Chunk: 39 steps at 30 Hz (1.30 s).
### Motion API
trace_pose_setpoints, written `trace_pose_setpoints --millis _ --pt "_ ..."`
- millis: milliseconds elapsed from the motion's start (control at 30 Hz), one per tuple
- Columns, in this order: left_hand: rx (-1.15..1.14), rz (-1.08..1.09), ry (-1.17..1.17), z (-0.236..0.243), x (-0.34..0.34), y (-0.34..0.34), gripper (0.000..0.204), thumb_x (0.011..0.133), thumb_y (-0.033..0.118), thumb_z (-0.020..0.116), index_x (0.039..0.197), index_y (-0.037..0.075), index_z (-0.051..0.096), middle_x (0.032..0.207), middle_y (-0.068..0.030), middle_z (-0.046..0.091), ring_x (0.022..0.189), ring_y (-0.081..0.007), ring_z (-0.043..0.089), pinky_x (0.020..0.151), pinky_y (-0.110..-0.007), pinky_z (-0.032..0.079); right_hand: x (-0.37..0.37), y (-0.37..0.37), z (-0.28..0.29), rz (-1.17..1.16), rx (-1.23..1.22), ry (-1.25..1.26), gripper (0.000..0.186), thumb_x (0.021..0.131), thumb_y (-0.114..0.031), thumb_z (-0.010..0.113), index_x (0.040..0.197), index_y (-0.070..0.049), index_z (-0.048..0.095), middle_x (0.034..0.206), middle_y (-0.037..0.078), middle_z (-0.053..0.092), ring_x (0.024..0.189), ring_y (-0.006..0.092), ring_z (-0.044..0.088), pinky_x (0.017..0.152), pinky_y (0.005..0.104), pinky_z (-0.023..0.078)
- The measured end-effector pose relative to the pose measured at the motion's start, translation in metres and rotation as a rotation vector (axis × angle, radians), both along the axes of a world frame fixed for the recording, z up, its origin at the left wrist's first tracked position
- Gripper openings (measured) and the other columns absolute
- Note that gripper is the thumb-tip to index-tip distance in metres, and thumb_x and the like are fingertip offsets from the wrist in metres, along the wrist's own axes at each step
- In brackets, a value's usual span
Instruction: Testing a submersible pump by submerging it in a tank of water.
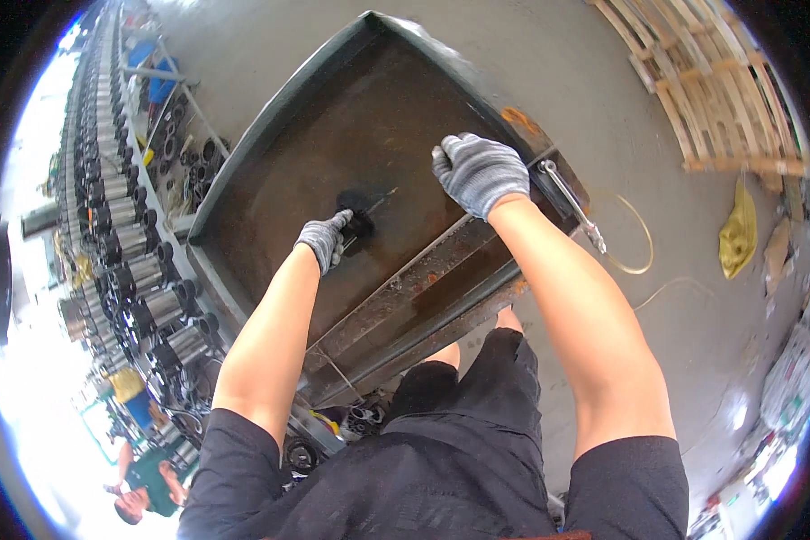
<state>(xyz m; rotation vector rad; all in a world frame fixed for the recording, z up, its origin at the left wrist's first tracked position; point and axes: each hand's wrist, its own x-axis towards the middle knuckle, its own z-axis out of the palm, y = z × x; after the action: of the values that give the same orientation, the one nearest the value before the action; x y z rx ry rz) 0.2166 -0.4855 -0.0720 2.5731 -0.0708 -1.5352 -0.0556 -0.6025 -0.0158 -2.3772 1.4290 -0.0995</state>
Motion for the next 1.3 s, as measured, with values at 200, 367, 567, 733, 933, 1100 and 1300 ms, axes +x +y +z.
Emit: trace_pose_setpoints --millis 200,367,567,733,933,1100,1300 --pt "-0.268 -0.138 0.003 -0.005 0.001 0.026 0.037 0.094 0.040 0.069 0.078 0.010 0.056 0.053 -0.0021 0.049 0.037 -0.0171 0.043 0.035 -0.033 0.033 -0.006 0.001 -0.001 -0.026 0.017 -0.029 0.030 0.097 -0.034 0.051 0.093 -0.010 0.067 0.092 0.015 0.069 0.086 0.0354 0.069 0.078 0.0467 0.056" --pt "-0.251 -0.245 0.018 -0.009 0.016 0.057 0.027 0.095 0.036 0.068 0.099 0.012 0.059 0.065 -0.0017 0.057 0.043 -0.0137 0.047 0.036 -0.030 0.035 -0.011 0.002 -0.008 -0.045 0.019 -0.029 0.029 0.097 -0.034 0.051 0.093 -0.011 0.067 0.092 0.015 0.070 0.086 0.0356 0.069 0.078 0.0470 0.056" --pt "-0.564 -0.294 -0.024 -0.019 0.034 0.092 0.026 0.094 0.030 0.070 0.108 0.009 0.063 0.073 0.0002 0.060 0.050 -0.0098 0.046 0.042 -0.028 0.038 -0.005 0.002 -0.005 -0.028 -0.023 -0.065 0.030 0.098 -0.034 0.051 0.089 -0.009 0.066 0.087 0.013 0.068 0.082 0.0346 0.067 0.074 0.0470 0.055" --pt "-0.400 -0.374 -0.051 -0.010 0.032 0.101 0.039 0.096 0.028 0.066 0.122 -0.002 0.064 0.099 -0.0115 0.071 0.085 -0.0205 0.061 0.084 -0.035 0.050 -0.009 0.002 -0.010 -0.037 -0.028 -0.064 0.030 0.098 -0.034 0.051 0.088 -0.009 0.066 0.086 0.013 0.068 0.082 0.0348 0.067 0.074 0.0472 0.055" --pt "-0.515 -0.397 -0.068 -0.030 0.048 0.116 0.028 0.097 0.029 0.067 0.116 0.008 0.064 0.072 0.0019 0.057 0.051 -0.0082 0.045 0.044 -0.027 0.037 -0.005 0.002 -0.009 -0.032 -0.028 -0.064 0.030 0.098 -0.034 0.052 0.088 -0.009 0.066 0.086 0.013 0.068 0.081 0.0349 0.067 0.073 0.0473 0.055" --pt "-0.445 -0.431 -0.084 -0.016 0.032 0.108 0.039 0.096 0.030 0.066 0.117 -0.003 0.064 0.097 -0.0134 0.070 0.086 -0.0208 0.060 0.085 -0.035 0.049 -0.008 0.002 -0.014 -0.037 -0.040 -0.048 0.030 0.098 -0.034 0.052 0.088 -0.009 0.066 0.085 0.013 0.068 0.081 0.0349 0.067 0.073 0.0473 0.055" --pt "-0.499 -0.495 -0.142 -0.018 0.031 0.111 0.038 0.096 0.030 0.067 0.124 0.005 0.064 0.074 0.0003 0.060 0.054 -0.0087 0.045 0.048 -0.028 0.039 -0.007 0.002 -0.009 -0.032 -0.023 -0.046 0.031 0.098 -0.034 0.051 0.088 -0.008 0.066 0.085 0.013 0.068 0.081 0.0348 0.067 0.073 0.0472 0.055"
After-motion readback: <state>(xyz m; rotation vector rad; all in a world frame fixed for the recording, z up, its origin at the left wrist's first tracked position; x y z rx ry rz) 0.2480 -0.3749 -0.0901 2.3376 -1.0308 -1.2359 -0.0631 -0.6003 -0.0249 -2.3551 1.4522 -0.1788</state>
